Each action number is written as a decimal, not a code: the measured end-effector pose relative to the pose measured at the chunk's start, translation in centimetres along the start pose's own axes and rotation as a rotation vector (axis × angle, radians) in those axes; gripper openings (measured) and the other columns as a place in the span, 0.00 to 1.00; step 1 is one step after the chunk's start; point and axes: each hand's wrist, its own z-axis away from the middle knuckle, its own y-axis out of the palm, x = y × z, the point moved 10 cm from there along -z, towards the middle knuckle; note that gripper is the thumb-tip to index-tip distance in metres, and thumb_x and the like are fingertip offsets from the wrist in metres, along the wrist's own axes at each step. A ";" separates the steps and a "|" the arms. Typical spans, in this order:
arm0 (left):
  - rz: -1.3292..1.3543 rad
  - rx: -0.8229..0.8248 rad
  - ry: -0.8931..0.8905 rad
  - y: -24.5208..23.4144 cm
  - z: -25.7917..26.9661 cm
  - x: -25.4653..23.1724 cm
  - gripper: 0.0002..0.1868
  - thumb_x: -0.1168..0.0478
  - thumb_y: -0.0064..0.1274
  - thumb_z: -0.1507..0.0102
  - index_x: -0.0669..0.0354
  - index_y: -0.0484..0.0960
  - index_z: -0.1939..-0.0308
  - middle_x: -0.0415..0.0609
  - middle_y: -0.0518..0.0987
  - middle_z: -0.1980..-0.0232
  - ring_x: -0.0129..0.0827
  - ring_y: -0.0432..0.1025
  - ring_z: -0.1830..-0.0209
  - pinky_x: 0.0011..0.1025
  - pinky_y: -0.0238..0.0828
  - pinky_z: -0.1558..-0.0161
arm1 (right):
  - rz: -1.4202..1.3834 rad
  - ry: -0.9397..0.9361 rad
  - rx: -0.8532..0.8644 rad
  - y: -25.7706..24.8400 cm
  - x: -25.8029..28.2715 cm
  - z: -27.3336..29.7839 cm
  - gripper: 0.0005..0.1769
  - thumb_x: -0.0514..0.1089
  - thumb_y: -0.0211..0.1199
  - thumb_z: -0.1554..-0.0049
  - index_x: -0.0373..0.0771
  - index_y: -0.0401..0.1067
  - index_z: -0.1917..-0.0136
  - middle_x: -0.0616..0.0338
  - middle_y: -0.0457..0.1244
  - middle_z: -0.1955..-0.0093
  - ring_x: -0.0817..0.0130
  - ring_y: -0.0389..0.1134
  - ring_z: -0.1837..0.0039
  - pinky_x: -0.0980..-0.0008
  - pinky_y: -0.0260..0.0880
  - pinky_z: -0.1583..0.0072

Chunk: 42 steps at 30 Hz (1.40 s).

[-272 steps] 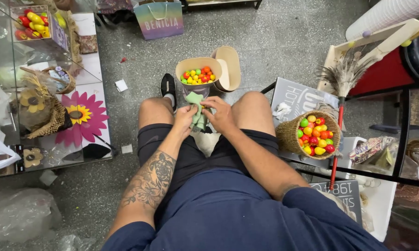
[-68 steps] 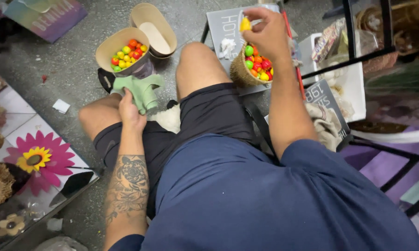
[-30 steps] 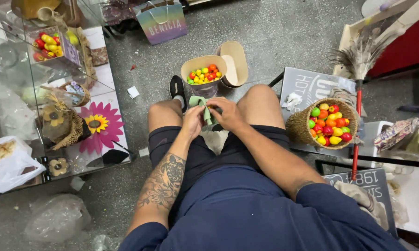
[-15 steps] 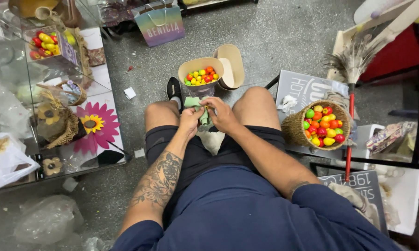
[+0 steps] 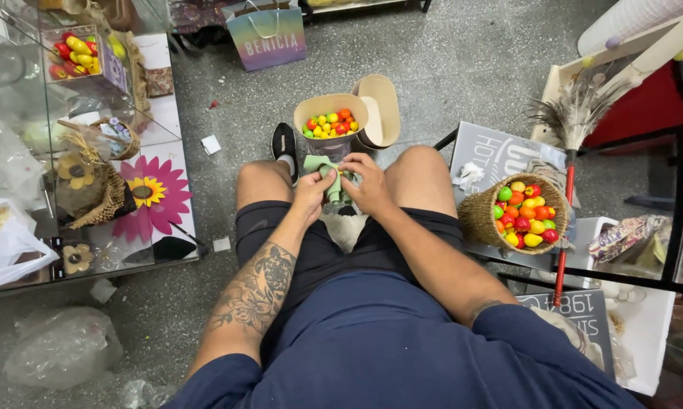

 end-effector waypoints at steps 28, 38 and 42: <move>-0.034 -0.032 0.009 -1.6 -1.5 1.0 0.18 0.56 0.67 0.37 0.70 0.84 0.55 0.52 0.84 0.63 0.32 0.80 0.66 0.30 0.81 0.64 | 0.055 -0.113 0.026 0.5 0.8 0.3 0.15 0.34 0.73 0.48 0.46 0.81 0.47 0.59 0.71 0.46 0.57 0.73 0.42 0.58 0.72 0.38; 0.007 -0.043 -0.003 -1.2 -0.6 -0.1 0.21 0.54 0.68 0.37 0.72 0.83 0.53 0.53 0.83 0.64 0.34 0.80 0.66 0.30 0.81 0.64 | 0.061 -0.127 0.000 0.0 2.2 0.5 0.18 0.33 0.72 0.47 0.41 0.80 0.43 0.54 0.71 0.44 0.55 0.73 0.44 0.60 0.75 0.43; 0.028 -0.020 -0.031 -0.7 0.0 -0.5 0.21 0.55 0.68 0.37 0.71 0.83 0.52 0.54 0.83 0.63 0.35 0.80 0.65 0.32 0.82 0.62 | 0.024 -0.134 -0.021 -0.3 2.5 0.1 0.14 0.36 0.73 0.46 0.39 0.80 0.45 0.54 0.71 0.48 0.55 0.75 0.46 0.62 0.77 0.46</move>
